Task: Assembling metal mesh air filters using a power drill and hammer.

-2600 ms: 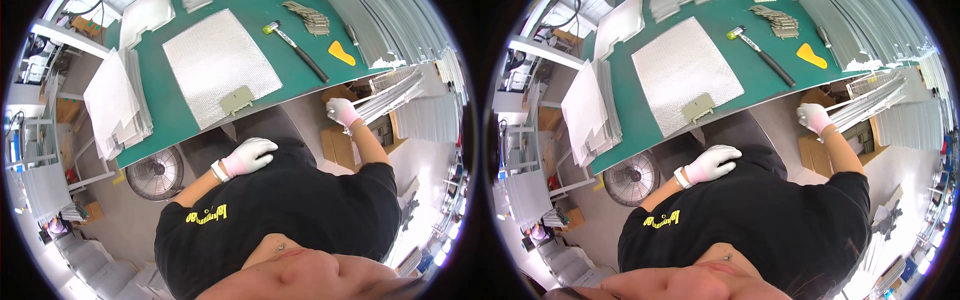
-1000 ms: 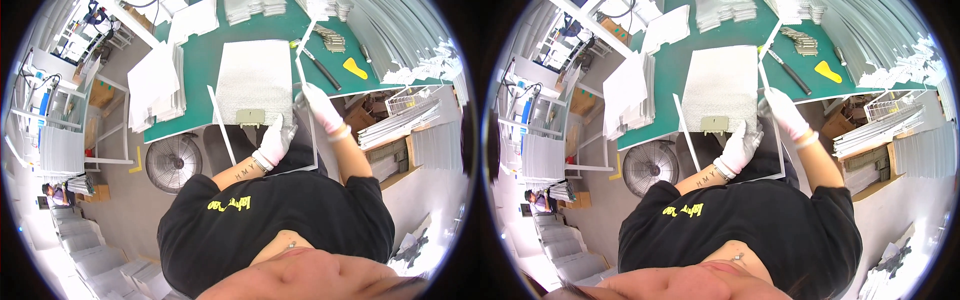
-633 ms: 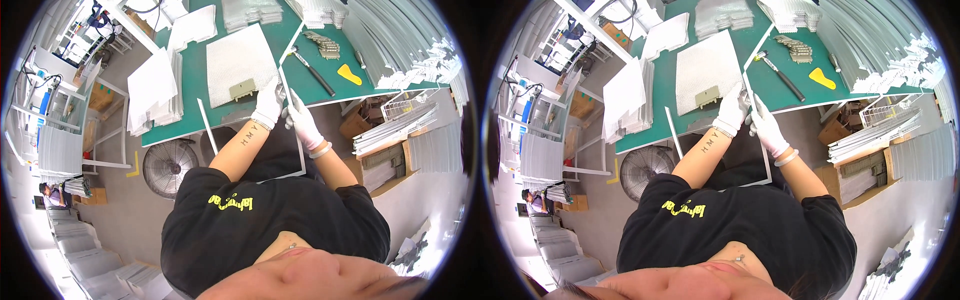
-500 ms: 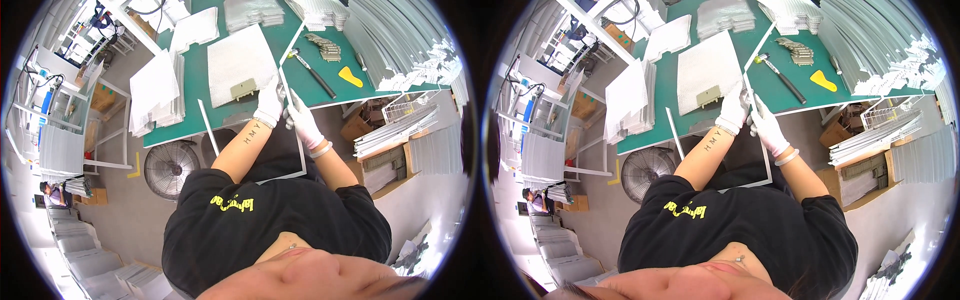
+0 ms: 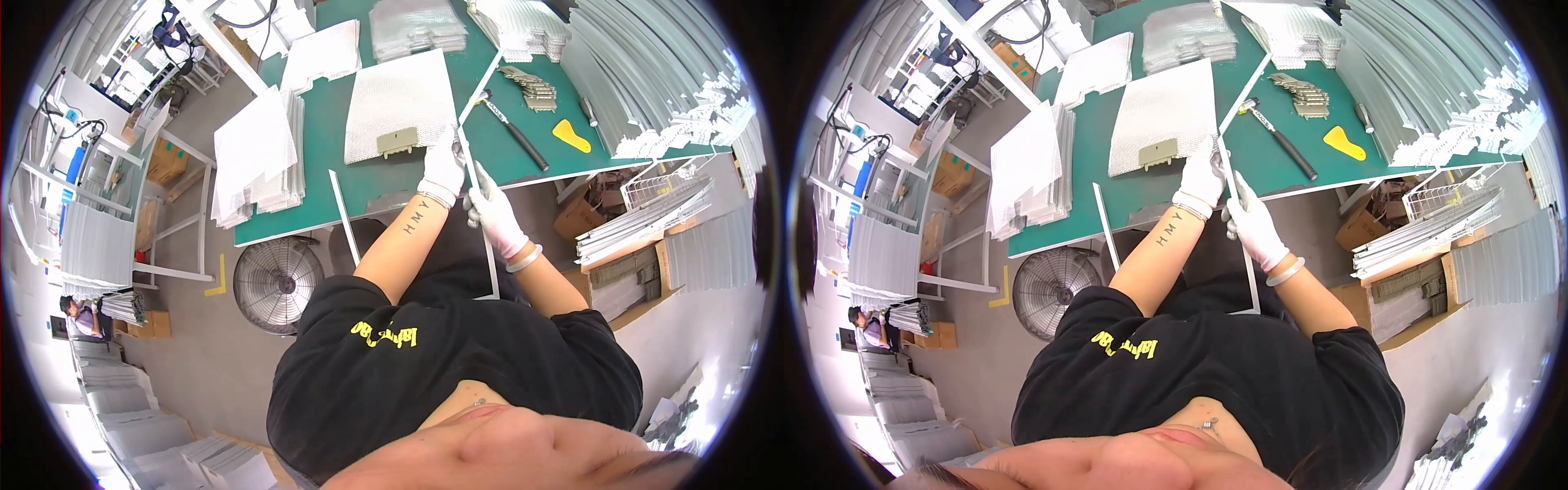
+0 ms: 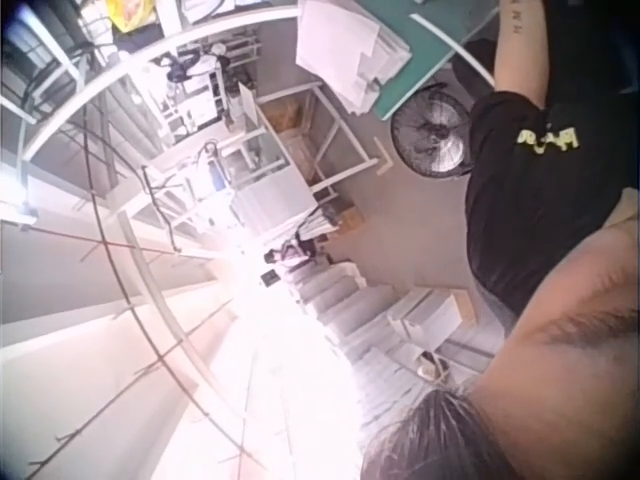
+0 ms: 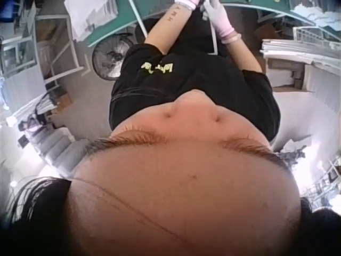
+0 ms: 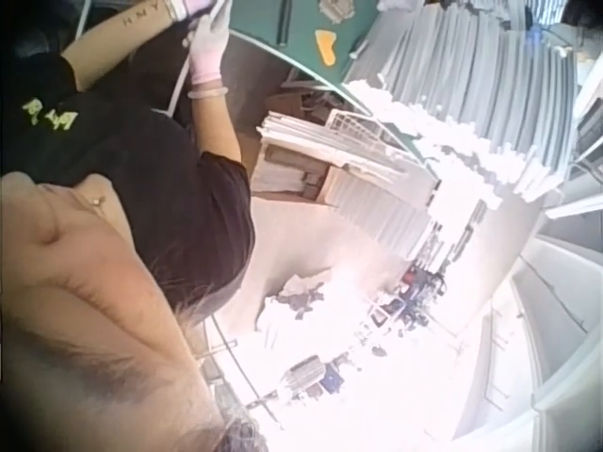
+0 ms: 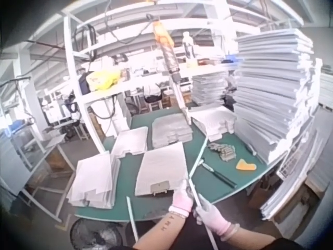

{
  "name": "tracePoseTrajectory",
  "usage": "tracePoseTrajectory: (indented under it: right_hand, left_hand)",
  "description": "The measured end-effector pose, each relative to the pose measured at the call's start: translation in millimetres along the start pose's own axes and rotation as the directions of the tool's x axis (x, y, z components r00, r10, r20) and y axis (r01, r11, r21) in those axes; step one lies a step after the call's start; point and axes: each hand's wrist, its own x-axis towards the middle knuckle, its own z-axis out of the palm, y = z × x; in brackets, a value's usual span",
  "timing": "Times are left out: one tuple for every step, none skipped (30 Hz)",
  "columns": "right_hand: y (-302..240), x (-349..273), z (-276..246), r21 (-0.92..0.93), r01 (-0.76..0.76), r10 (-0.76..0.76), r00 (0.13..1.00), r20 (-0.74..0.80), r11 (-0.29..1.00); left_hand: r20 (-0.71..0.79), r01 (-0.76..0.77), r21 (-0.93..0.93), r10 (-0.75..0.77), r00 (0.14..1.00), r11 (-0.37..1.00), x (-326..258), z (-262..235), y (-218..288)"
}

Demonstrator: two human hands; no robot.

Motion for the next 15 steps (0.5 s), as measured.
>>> tracePoseTrajectory:
  right_hand:
    - [0.5,0.0,0.1,0.022,-0.007,0.007,1.0,-0.012,1.0]
    - [0.8,0.7,0.8,0.021,-0.005,0.005,1.0,-0.011,1.0]
    - [0.9,1.1,1.7,0.034,0.003,-0.003,1.0,-0.008,0.999]
    - [1.0,1.6,2.6,0.047,0.011,-0.011,1.0,-0.004,0.999]
    - [0.3,3.2,2.6,0.045,0.012,-0.012,1.0,-0.002,0.999]
    - [-1.7,6.2,-0.3,0.019,0.022,-0.023,0.999,0.03,1.0]
    - [-3.6,8.7,-2.5,-0.007,0.033,-0.032,0.997,0.063,0.999]
    - [-5.0,10.3,-4.1,-0.009,0.034,-0.034,0.998,0.062,0.999]
    - [-4.6,10.9,-3.2,-0.025,0.041,-0.04,0.998,0.054,0.999]
    - [-4.5,11.4,-2.0,-0.041,0.047,-0.045,0.998,0.046,0.998]
    - [-4.2,11.9,1.3,-0.04,0.045,-0.043,0.998,0.046,0.998]
    - [-6.6,12.9,6.6,-0.007,0.071,-0.071,0.996,0.049,0.997]
    - [-8.9,14.2,9.8,0.027,0.096,-0.097,0.994,0.052,0.995]
    - [-12.4,18.4,9.1,0.024,0.092,-0.093,0.994,0.057,0.995]
    - [-17.6,25.7,5.9,-0.055,0.073,-0.071,0.996,0.049,0.996]
  left_hand:
    - [-0.018,-0.02,0.011,0.02,1.0,1.0,-1.0,1.5,-1.4]
    - [-0.015,-0.021,0.01,0.021,1.0,1.0,-2.2,2.3,-1.3]
    - [0.006,-0.035,0.049,0.035,0.999,0.998,-2.7,1.3,-1.4]
    - [0.028,-0.051,0.087,0.049,0.998,0.995,-3.3,0.4,-1.1]
    - [0.029,-0.054,0.085,0.052,0.998,0.995,-3.9,-1.2,0.3]
    - [0.02,-0.026,0.079,0.025,0.999,0.997,-5.5,1.2,1.5]
    - [0.011,0.001,0.072,-0.002,1.0,0.997,-6.6,4.2,2.2]
    - [0.014,0.002,0.071,-0.003,1.0,0.998,-6.8,8.4,1.6]
    - [0.008,-0.01,0.078,0.009,1.0,0.997,-8.5,11.8,2.6]
    - [0.002,-0.021,0.085,0.021,1.0,0.996,-10.9,14.4,4.2]
    - [0.0,-0.021,0.086,0.021,1.0,0.996,-14.1,15.9,6.2]
    - [-0.012,-0.012,0.176,0.014,1.0,0.984,-15.0,16.3,7.1]
    - [-0.025,-0.002,0.264,0.009,1.0,0.964,-16.0,16.4,8.1]
    - [-0.028,-0.006,0.26,0.014,1.0,0.966,-16.0,17.0,9.4]
    - [-0.034,0.018,0.192,-0.012,0.999,0.981,-17.6,19.8,10.9]
